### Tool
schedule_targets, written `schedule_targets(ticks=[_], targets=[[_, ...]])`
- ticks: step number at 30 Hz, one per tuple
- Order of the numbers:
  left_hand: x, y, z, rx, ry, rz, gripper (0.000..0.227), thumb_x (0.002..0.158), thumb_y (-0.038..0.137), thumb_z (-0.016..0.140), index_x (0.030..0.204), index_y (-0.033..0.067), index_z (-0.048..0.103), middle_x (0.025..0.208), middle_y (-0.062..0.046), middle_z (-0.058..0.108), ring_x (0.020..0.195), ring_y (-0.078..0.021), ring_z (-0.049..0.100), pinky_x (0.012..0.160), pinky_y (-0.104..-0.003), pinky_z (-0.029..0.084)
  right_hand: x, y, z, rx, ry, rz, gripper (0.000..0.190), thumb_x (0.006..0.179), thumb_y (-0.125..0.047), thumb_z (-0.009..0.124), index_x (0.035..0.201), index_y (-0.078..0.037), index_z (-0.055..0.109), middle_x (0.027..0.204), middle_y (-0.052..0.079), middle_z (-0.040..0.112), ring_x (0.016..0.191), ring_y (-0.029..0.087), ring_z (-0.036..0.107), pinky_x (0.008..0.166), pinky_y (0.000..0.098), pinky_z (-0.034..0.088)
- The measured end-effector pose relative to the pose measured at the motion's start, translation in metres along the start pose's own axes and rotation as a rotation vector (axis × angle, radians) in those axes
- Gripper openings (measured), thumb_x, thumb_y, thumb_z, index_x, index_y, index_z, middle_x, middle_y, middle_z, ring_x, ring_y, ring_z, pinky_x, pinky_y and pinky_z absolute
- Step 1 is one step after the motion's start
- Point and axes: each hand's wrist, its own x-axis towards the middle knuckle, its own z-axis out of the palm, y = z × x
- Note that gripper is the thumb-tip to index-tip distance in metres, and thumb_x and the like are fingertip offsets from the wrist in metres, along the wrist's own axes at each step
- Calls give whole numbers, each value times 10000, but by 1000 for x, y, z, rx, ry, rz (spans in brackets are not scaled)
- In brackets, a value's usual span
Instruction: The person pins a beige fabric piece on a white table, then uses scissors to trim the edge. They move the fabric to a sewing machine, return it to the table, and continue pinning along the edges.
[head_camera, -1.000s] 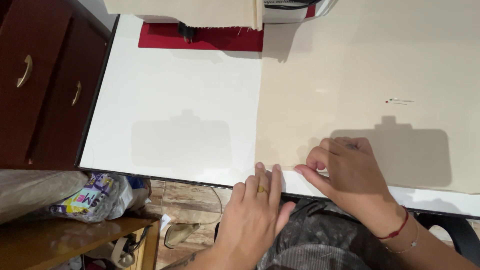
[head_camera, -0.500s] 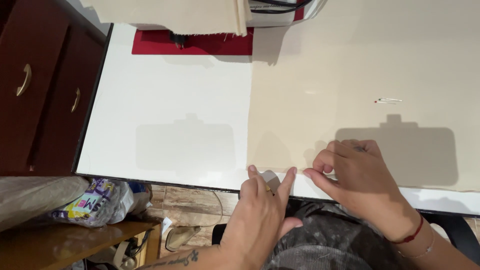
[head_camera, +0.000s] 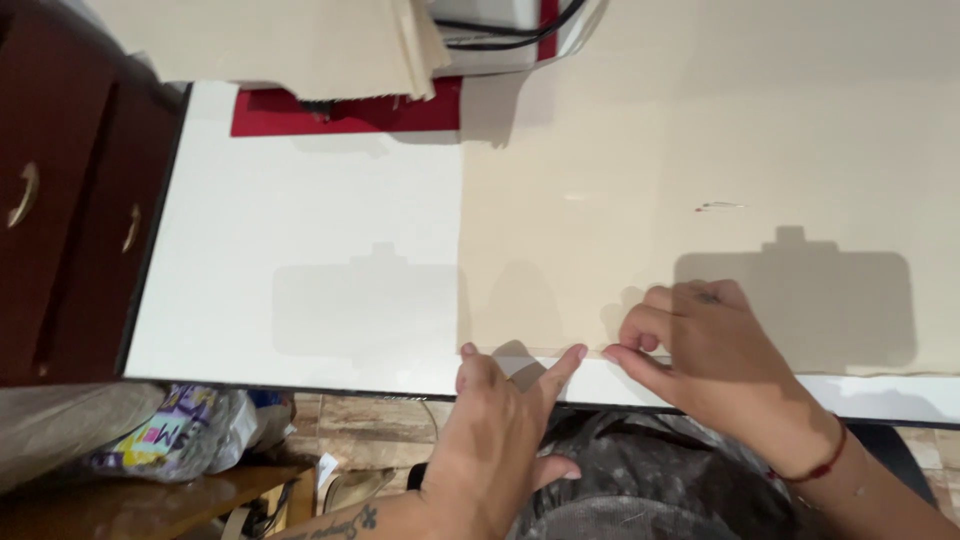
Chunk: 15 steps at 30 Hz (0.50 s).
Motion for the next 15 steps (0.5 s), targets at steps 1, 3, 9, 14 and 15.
schedule_targets(ticks=[1, 3, 9, 14, 15], targets=[[2, -1, -3, -19, -44, 15, 1184, 926, 942, 306, 1742, 200, -125, 773, -179, 804, 979, -495, 691, 1042, -594, 322, 2, 0, -5, 25, -82, 14, 322, 934, -495, 646, 766, -227, 708, 801, -142, 724, 717, 177, 663, 999, 394, 389], [3, -4, -11, -40, -80, 33, 1177, 943, 924, 317, 1741, 201, -160, 779, -174, 795, 976, -494, 680, 1038, -589, 317, 19, 19, -21, 8, -112, 137, 197, 855, -260, 588, 815, -262, 780, 877, -135, 783, 769, 164, 728, 1012, 390, 448], [9, 2, 0, -55, -95, 23, 1227, 937, 952, 365, 1730, 212, -208, 923, -247, 782, 1010, -483, 661, 1033, -564, 300, 46, 62, -93, -72, -44, 363, 202, 1022, -234, 584, 1105, -189, 762, 1095, 46, 753, 911, 197, 715, 818, 365, 545], [10, 4, 4, -36, -77, 19, 1222, 944, 949, 355, 1724, 204, -219, 892, -253, 781, 1034, -509, 651, 1045, -573, 293, 64, 89, -83, -212, -139, 283, 243, 985, -366, 562, 1074, -237, 748, 1093, -8, 722, 975, 232, 662, 976, 454, 419], [11, 4, 6, -19, -51, 13, 1232, 931, 962, 363, 1726, 211, -202, 900, -252, 787, 1014, -504, 662, 1033, -567, 303, 66, 89, -81, -200, -140, 280, 234, 976, -316, 520, 998, -236, 739, 1037, -26, 711, 925, 224, 647, 973, 433, 403]])
